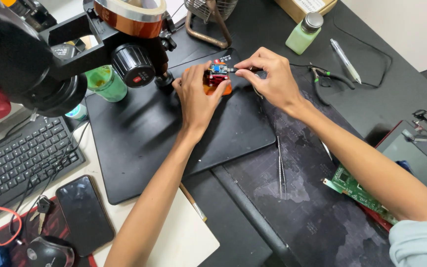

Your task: The recorder is repairing a laptop by removing the motherboard, cleaning it, and then using a heat gun and tweezers to solder or remove a component.

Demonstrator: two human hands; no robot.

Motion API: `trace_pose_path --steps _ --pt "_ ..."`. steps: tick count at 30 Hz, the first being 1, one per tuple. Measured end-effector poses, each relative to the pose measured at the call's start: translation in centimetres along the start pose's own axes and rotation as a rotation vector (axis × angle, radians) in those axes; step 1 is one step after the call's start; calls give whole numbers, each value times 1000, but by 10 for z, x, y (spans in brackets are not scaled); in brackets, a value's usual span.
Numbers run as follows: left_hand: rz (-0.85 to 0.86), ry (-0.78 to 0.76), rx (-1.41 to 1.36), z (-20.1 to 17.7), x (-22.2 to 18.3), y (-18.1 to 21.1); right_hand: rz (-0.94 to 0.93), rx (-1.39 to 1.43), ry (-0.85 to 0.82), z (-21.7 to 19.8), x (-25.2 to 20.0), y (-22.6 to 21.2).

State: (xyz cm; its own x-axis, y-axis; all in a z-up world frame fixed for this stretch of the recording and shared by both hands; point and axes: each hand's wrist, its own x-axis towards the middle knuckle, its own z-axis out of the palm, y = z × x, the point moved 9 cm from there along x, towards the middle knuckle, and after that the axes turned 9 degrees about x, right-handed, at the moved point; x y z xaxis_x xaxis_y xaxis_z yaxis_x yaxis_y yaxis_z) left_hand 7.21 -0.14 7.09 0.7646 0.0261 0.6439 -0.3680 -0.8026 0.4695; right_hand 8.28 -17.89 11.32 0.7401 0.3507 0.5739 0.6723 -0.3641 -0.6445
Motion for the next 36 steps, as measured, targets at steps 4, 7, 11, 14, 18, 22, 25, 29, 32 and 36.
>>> trace_pose_path --steps 4,7,11,14,18,22,25,29,32,36 --pt "4 -1 6 3 1 0 22 10 -4 -1 1 1" --pt "8 6 12 3 1 0 31 -7 1 -2 0 1" --pt "22 17 20 3 0 0 19 9 5 -2 2 2" --pt "21 5 11 3 0 1 23 7 -5 -2 2 0" --pt "8 -3 11 3 0 0 36 -4 -13 -1 2 -2" --pt "25 11 16 3 0 1 15 14 -5 -2 2 -2" --pt "23 10 11 1 1 2 18 0 -7 -2 3 -3" --pt "18 5 14 2 1 2 4 -23 -7 -1 3 -4" --pt "20 14 18 1 0 3 8 -21 -6 0 3 -6" --pt "45 22 32 -2 0 5 4 -18 -12 4 4 -4"
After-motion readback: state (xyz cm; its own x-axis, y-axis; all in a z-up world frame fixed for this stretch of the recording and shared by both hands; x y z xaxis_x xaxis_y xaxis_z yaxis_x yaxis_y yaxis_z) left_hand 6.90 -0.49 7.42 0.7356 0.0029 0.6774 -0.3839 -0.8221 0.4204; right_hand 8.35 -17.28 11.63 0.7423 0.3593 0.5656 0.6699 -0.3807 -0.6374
